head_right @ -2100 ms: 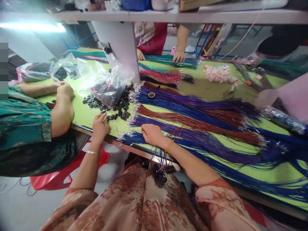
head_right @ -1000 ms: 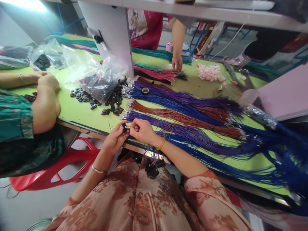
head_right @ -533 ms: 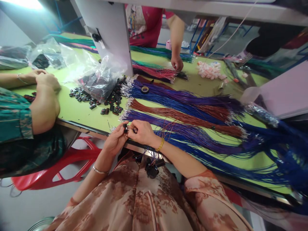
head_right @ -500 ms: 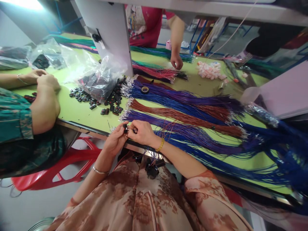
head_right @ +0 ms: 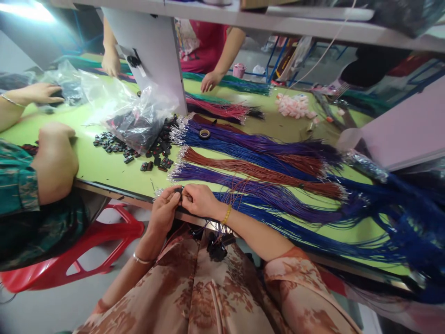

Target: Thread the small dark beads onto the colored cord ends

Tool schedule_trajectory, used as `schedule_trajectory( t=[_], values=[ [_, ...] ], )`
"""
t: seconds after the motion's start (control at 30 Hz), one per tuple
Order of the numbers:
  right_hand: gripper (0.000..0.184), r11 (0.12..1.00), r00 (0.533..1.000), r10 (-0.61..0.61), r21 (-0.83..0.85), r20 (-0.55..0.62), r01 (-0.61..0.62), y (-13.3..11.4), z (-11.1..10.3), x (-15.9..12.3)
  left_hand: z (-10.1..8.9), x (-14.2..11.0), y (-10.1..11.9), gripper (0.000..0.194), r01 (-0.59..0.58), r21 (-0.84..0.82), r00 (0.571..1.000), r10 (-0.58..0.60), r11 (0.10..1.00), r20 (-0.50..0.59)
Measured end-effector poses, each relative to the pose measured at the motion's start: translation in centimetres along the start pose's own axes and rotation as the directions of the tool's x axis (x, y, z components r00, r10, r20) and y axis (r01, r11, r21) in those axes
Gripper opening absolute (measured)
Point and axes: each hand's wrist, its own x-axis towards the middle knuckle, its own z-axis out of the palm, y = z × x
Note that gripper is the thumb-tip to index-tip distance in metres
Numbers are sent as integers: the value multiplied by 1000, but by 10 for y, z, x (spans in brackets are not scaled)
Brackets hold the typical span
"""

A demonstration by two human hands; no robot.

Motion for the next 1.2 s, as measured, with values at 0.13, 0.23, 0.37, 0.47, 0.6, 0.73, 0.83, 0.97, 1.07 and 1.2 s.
schedule_trajectory(
  t=[0.13, 0.23, 0.37, 0.47, 0.6, 0.73, 0.83, 0.97, 1.07, 1.2],
  values=[
    [11, 999, 997, 1, -54, 80, 4, -1, -5, 1, -6, -4, -3, 37, 13, 63, 1000, -14, 998, 24],
    [18, 998, 994, 58, -16, 88, -56, 10, -27, 14, -7, -2, 2, 34, -9, 135, 998, 1, 991, 61],
    [22, 961, 974, 225, -166, 6, -221, 44, -52, 43, -1, 12, 6, 32, -111, 304, 990, 77, 946, 121],
    [19, 907, 951, 300, -331, 79, -259, 69, -54, 59, 2, 23, 2, 33, -87, 399, 994, 52, 913, 98],
    [18, 847, 928, 345, -471, 139, -245, 80, -48, 65, 1, 27, -7, 35, -54, 378, 998, 43, 924, 37],
    [20, 817, 941, 305, -548, 150, -177, 72, -44, 57, -1, 24, -9, 37, -51, 329, 999, 48, 943, 17],
    [24, 796, 942, 290, -589, 168, -140, 64, -41, 49, -1, 23, -7, 37, -42, 316, 999, 39, 948, 18],
    [25, 830, 949, 282, -531, 137, -170, 66, -43, 41, 0, 23, -5, 37, -45, 313, 999, 41, 949, 20],
    [27, 867, 959, 273, -452, 81, -209, 74, -57, 38, 1, 22, -4, 38, -35, 317, 999, 29, 948, 23],
    [23, 871, 952, 289, -442, 104, -216, 84, -79, 35, 0, 22, -4, 39, -27, 333, 1000, 22, 943, 20]
  ],
)
